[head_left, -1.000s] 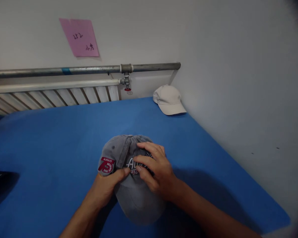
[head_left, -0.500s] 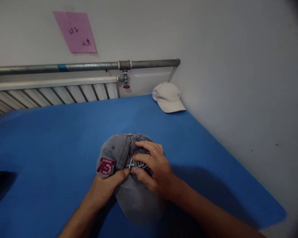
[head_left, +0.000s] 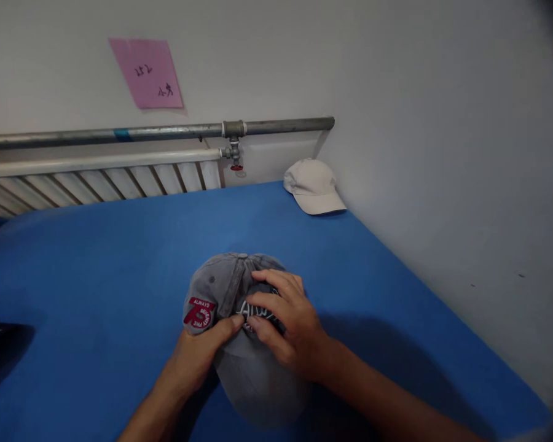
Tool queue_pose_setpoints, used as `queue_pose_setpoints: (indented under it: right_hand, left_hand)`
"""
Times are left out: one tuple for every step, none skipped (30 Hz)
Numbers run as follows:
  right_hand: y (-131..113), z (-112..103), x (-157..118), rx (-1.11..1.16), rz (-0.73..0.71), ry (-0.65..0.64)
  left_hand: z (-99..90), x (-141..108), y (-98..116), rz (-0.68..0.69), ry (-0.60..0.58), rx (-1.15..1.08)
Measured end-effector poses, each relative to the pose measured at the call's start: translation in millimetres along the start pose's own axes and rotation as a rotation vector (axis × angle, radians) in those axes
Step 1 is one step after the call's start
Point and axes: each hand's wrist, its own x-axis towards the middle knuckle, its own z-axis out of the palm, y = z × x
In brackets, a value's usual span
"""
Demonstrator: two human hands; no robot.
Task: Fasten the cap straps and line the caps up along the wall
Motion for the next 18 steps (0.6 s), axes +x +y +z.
queue_pose_setpoints:
  right_hand:
    - [0,0,0,0.003,-0.002,0.0]
    - [0,-1,0,0.006,-0.006,0.002]
    - [0,-1,0,0.011,-0.011,0.003]
    - [0,-1,0,0.013,-0.014,0.005]
    - [0,-1,0,0.014,-0.017,0.007]
    - [0,-1,0,0.013,-0.018,0.008]
    - [0,-1,0,0.011,-0.015,0.007]
    - [1,-1,0,0.01,-0.011,0.006]
    - [1,-1,0,0.01,-0.007,0.004]
    - [1,-1,0,0.012,-0.005,0.001]
    - [1,-1,0,0.014,-0.005,-0.003]
    - [1,-1,0,0.015,-0.007,-0.007]
    - [1,-1,-1,0.016,-0.011,-0.008]
    - [1,-1,-1,0.017,-0.017,-0.005]
    - [1,-1,0,0.019,-0.021,-0.001]
    - [1,-1,0,0.019,-0.021,0.004]
    - [0,0,0,0.017,-0.019,0.005]
    - [0,0,0,0.014,-0.017,0.005]
  left_hand:
    - [0.2,0,0,0.003,-0.003,0.003]
    - [0.2,1,1,0.003,-0.009,0.01]
    - [0.0,1,1,0.0,-0.007,0.022]
    - [-0.3,1,1,-0.004,-0.002,0.035]
    - [-0.6,1,0,-0.004,0.003,0.048]
    - [-0.8,1,0,-0.001,0.005,0.053]
    - [-1.0,1,-1,0.002,0.003,0.047]
    - [-1.1,1,-2,0.004,-0.006,0.032]
    - [-1.3,0,-2,0.01,-0.016,0.013]
    - [-1.7,0,-3,0.013,-0.028,-0.004]
    - [-2.3,0,-3,0.014,-0.038,-0.017]
    - [-3.3,0,-4,0.007,-0.047,-0.021]
    - [-4.7,1,-5,-0.006,-0.052,-0.013]
    - [-6.3,1,-5,-0.021,-0.055,0.007]
    - [-8.0,1,-6,-0.037,-0.055,0.033]
    - [-9.5,1,-7,-0.048,-0.056,0.056]
    - [-10.7,2,-7,-0.047,-0.059,0.067]
    - [-11.5,2,-7,-0.037,-0.077,0.054]
